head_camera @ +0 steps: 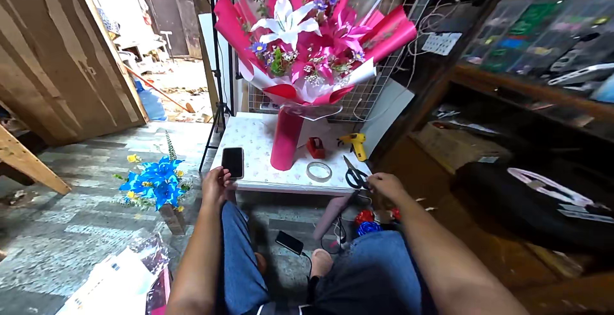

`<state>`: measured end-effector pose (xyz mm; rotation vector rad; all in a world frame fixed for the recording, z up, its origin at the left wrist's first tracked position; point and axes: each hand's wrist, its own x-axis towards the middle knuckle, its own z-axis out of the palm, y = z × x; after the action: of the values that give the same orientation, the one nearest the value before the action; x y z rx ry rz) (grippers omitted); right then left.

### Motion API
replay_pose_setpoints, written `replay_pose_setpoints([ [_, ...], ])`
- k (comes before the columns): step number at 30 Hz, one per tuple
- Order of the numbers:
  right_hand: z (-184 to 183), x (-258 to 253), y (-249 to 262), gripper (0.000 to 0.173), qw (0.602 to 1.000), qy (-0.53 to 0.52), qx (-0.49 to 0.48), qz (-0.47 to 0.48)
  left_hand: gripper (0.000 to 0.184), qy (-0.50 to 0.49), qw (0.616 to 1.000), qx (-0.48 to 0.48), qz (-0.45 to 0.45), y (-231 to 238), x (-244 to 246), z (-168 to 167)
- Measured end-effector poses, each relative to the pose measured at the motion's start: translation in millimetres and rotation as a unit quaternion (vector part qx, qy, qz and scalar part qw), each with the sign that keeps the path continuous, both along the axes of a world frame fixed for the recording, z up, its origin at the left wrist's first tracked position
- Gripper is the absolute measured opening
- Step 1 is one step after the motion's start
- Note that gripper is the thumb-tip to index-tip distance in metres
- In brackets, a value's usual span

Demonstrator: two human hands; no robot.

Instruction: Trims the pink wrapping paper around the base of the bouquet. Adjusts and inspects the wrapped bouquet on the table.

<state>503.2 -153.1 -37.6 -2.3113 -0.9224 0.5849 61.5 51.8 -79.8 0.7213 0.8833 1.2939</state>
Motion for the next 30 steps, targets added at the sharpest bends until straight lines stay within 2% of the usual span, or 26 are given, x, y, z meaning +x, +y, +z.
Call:
replay_pose_setpoints([
  [10,-14,-1,-10,0.044,0.979,0.081,-0.178,0.051,0.022,-0.011,1.0,-0.017,0.007,1,-1,3],
  [30,-21,12,-12,0.047,0.977,0.09,-0.188,0.041,0.02,-0.006,1.0,-0.008,0.007,1,-3,4],
])
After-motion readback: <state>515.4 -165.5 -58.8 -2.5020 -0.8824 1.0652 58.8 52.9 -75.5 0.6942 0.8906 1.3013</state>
